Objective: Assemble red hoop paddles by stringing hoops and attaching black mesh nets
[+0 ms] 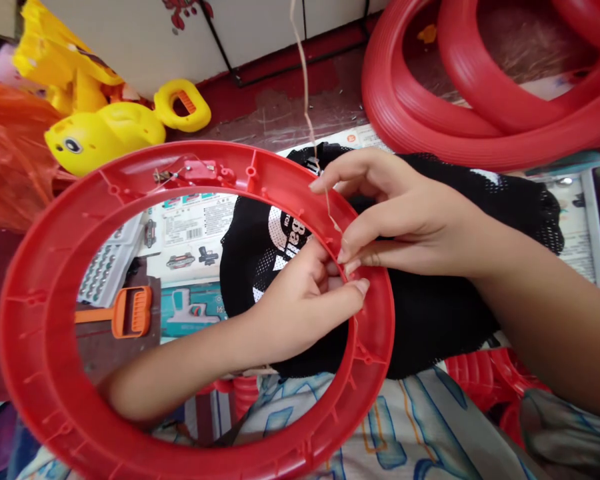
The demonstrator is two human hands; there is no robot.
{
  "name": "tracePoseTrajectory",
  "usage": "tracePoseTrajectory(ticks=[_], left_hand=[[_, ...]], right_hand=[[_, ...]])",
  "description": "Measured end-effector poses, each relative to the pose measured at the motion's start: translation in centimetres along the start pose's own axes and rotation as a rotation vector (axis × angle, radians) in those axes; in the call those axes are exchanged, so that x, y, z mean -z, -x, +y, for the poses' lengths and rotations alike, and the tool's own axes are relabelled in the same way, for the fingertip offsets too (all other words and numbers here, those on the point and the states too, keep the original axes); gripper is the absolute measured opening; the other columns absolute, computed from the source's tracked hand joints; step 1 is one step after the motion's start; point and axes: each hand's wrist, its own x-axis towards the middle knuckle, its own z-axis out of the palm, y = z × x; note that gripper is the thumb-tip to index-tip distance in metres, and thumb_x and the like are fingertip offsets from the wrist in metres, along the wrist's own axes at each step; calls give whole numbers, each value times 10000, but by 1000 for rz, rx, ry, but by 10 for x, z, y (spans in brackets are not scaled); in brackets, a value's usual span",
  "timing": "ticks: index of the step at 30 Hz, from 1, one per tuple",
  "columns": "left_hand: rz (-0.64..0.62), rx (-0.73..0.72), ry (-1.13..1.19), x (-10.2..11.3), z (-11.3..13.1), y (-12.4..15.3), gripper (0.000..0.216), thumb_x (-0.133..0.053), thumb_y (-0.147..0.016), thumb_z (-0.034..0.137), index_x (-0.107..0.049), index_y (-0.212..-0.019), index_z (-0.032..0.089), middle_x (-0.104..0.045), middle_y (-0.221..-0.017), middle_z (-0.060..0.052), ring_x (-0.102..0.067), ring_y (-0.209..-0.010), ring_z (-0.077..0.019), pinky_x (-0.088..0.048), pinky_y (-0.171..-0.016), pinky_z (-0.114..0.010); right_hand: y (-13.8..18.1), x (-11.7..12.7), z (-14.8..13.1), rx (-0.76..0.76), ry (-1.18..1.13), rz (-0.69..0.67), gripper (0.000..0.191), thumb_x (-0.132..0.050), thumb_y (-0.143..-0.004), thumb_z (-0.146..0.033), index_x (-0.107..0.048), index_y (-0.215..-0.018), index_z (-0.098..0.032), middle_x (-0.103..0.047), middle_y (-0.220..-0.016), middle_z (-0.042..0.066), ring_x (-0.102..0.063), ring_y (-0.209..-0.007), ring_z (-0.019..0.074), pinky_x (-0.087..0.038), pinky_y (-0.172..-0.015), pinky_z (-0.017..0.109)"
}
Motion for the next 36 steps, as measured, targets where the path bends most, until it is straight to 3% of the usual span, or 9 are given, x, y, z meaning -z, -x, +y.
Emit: tracePoseTrajectory(ticks=[4, 10, 19, 24, 27, 31, 36], left_hand=[[-34, 62, -5, 2, -1, -1, 198, -667, -789, 94, -509, -885, 166, -574, -787, 34, -565, -694, -56, -501, -654, -147], [-88, 60, -28, 2, -2, -2, 182, -659, -800, 104, -507, -878, 167, -558, -786, 32, -541, -681, -55, -492, -635, -146], [-29, 72, 11, 3, -4, -1, 188, -694, -794, 138, -537, -894, 161, -590, -760, 23, -562, -670, -78, -503, -617, -170], [-29, -12, 44, 2, -6, -2, 133, -660, -813, 126, -551, -881, 160, -605, -768, 23, -571, -663, -65, -510, -615, -156], [32, -69, -11, -2, -7, 0, 177, -643, -763, 55, -534, -845, 167, -588, -745, 49, -554, -646, -49, -502, -608, -137], [124, 2, -84, -5, -11, 4, 208, -607, -722, 12, -502, -808, 169, -568, -730, 64, -530, -651, -41, -486, -599, -119], [35, -5, -83, 0, -14, 5, 178, -631, -778, 60, -502, -820, 176, -531, -697, 63, -493, -606, -37, -457, -550, -108]], right_hand=[[1, 1, 0, 48, 125, -2, 149, -662, -876, -339, -755, -778, -274, -494, -1401, 9, -439, -1338, 186, -350, -1177, 355], [4, 3, -3, -25, 121, -55, 72, -714, -817, -326, -750, -754, -325, -433, -1482, -79, -423, -1363, 204, -345, -1201, 344], [4, 4, -9, 89, 207, -60, 196, -580, -906, -252, -731, -783, -229, -493, -1408, 36, -438, -1356, 195, -383, -1155, 314], [7, 7, -10, -44, 114, -44, 128, -646, -868, -326, -744, -802, -277, -496, -1411, 3, -471, -1315, 195, -379, -1161, 311], [7, 6, -12, -98, 45, -75, 122, -646, -858, -273, -737, -787, -233, -474, -1432, 4, -436, -1351, 193, -331, -1187, 320], [6, 5, -13, -123, 18, -114, 128, -611, -889, -218, -730, -841, -213, -434, -1447, -26, -394, -1385, 167, -275, -1210, 356], [6, -3, -16, -67, 93, -89, 194, -527, -927, -177, -675, -805, -205, -402, -1460, 4, -338, -1407, 149, -285, -1205, 350]])
